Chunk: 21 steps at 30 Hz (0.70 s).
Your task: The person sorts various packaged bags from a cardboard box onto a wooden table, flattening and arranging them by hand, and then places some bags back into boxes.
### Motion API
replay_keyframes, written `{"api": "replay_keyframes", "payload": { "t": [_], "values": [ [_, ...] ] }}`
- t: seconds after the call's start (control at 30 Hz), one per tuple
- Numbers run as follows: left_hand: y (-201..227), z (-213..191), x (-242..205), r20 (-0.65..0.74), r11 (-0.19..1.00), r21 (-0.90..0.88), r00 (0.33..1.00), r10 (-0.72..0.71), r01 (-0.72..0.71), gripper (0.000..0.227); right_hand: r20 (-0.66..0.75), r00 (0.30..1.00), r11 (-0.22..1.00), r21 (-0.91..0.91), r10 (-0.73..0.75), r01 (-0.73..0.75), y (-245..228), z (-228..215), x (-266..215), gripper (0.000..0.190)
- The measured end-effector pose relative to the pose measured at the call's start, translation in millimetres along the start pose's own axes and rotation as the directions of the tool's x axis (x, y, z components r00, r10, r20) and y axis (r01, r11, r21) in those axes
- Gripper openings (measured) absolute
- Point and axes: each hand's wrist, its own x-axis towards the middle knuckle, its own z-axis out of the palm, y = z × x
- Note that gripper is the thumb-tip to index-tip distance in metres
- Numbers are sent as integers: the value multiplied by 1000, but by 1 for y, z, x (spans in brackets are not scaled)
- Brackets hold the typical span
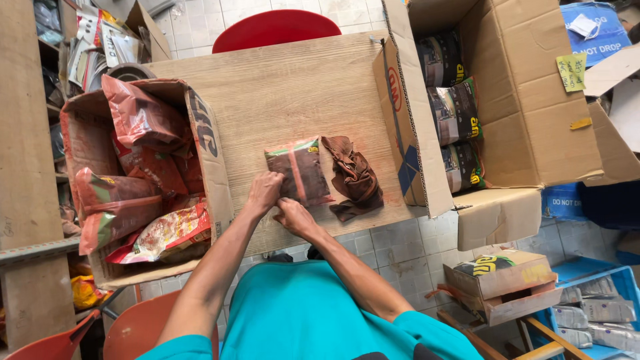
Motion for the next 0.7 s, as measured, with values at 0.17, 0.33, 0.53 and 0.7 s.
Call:
{"api": "replay_keyframes", "payload": {
  "t": [0.17,0.33,0.53,0.7],
  "values": [
    [21,15,-18,-36,867,-281,899,-437,411,29,-559,826,963,-256,-73,-88,65,-56,4,29],
    [64,-13,-34,-16,836,-404,911,-412,371,82,-513,794,857,-193,328,-478,126,-100,-18,65],
    [62,5,-28,-43,832,-437,915,-400,343,107,-723,679,944,-123,127,-307,124,-100,13,34],
    [45,17,-13,139,948,-133,953,-270,288,110,-293,954,864,-495,-69,-89,63,-39,7,82]
  ]
}}
